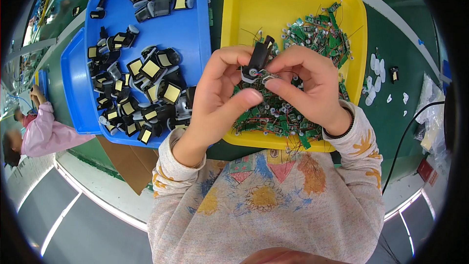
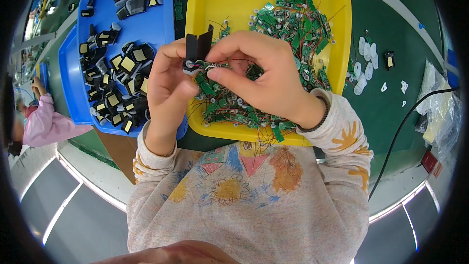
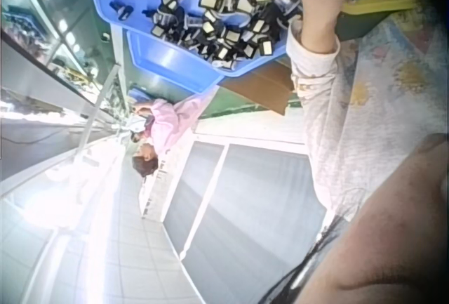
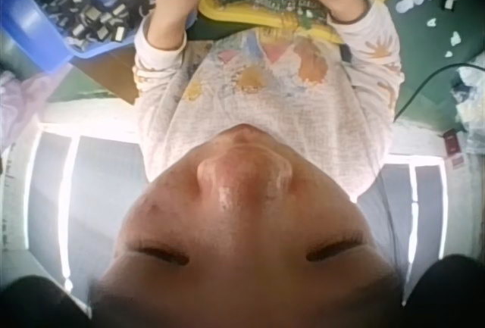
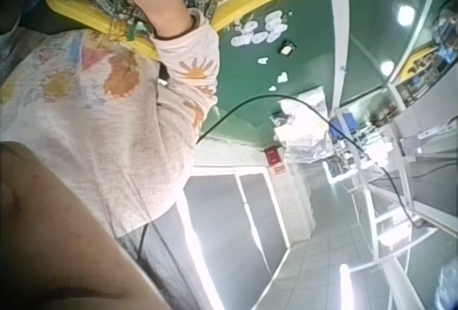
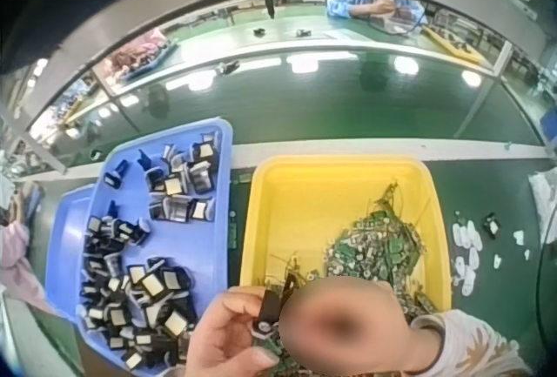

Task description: The person repeatedly picks up small black plastic housings from a blue bin and green circuit boards from a yellow bin. They insert the circuit boards into the housings by hand and place the assembled units back into the blue bin. The process is continuous and repetitive throughout the clip.

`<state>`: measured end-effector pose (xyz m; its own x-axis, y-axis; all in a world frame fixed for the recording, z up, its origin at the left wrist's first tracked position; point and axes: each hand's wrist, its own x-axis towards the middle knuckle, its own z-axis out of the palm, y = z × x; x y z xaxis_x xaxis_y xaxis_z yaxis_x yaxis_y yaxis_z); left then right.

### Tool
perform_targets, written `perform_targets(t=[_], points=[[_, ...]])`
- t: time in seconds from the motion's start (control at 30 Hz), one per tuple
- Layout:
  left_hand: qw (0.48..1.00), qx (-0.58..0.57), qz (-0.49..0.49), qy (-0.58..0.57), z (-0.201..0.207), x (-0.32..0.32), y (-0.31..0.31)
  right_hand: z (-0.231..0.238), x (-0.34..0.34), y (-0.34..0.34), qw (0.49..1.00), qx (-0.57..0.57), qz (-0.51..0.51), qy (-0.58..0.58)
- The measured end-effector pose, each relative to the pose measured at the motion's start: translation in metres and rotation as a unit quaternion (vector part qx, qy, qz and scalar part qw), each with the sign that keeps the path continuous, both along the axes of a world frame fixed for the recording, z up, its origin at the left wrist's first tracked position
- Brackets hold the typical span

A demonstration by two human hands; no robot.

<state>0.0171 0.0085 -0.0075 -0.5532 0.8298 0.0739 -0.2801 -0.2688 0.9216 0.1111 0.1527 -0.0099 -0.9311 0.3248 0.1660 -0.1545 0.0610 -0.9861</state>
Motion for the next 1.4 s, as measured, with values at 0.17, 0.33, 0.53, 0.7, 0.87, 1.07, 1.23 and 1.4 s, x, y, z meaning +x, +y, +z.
perform_targets(t=[0.17, 0.33, 0.53, 0.7, 0.87, 1.07, 1.23, 1.4], points=[[0.991, -0.046, 0.095, 0.083, 0.001, -0.001, -0.003, 0.001, 0.001, 0.0, 0.993, -0.117, 0.031, -0.016], [0.993, -0.049, 0.074, -0.082, 0.005, -0.004, -0.005, 0.003, 0.003, 0.001, 0.982, -0.171, 0.06, -0.052], [0.994, -0.104, 0.041, -0.013, 0.0, -0.001, -0.002, 0.003, 0.003, 0.002, 0.958, -0.268, 0.062, -0.073], [0.99, -0.124, 0.055, 0.038, -0.003, 0.001, -0.001, 0.004, 0.002, 0.0, 0.949, -0.297, 0.062, -0.081], [0.975, -0.17, 0.039, 0.139, -0.005, -0.001, -0.004, 0.002, 0.002, -0.001, 0.949, -0.3, 0.05, -0.082], [0.97, -0.14, 0.09, 0.174, -0.01, 0.002, 0.0, 0.002, 0.001, -0.002, 0.954, -0.283, 0.056, -0.079], [0.962, -0.157, 0.084, 0.207, -0.008, 0.001, -0.002, 0.004, 0.001, 0.001, 0.962, -0.24, 0.079, -0.106], [0.941, -0.159, 0.085, 0.288, -0.008, -0.001, -0.004, 0.009, -0.001, 0.003, 0.946, -0.266, 0.105, -0.154]])
